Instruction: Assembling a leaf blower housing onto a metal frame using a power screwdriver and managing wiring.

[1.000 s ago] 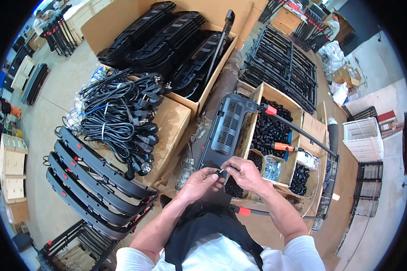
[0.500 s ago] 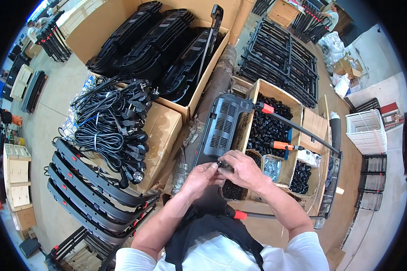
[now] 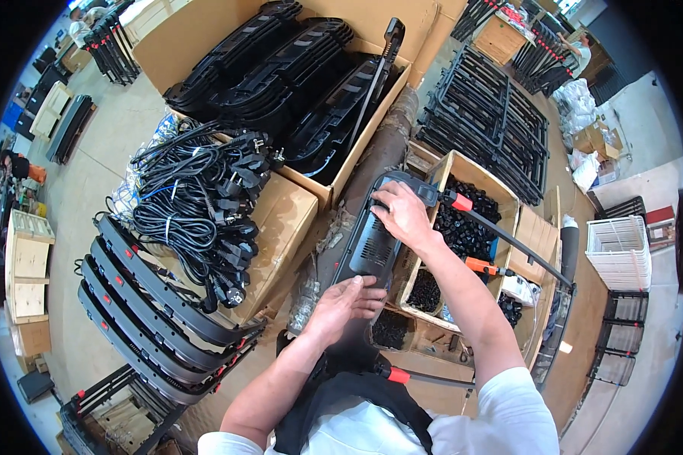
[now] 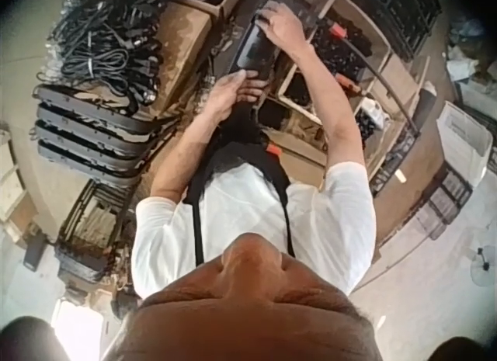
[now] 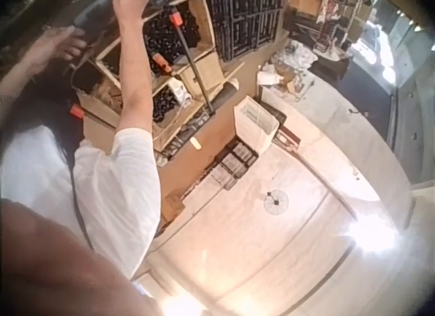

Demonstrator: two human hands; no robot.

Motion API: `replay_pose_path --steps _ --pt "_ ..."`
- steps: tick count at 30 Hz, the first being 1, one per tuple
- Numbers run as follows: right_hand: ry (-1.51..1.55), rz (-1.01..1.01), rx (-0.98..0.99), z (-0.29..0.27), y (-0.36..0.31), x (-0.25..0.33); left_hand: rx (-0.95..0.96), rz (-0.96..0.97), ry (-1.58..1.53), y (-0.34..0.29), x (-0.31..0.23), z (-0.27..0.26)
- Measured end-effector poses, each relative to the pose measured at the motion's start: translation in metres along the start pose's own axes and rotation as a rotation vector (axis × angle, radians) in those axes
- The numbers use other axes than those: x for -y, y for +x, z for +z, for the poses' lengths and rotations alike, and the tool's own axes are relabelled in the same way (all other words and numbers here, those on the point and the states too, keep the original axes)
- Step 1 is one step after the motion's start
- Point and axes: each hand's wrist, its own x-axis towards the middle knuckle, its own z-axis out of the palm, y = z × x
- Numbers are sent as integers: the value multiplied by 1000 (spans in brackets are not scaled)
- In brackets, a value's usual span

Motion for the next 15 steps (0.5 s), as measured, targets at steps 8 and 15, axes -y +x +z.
replay_pose_path --steps 8,15 --pt "-102 -53 123 7 5 3 -33 -10 -13 -8 16 0" --pt "-271 -74 15 -11 -19 12 -12 -15 54 10 24 12"
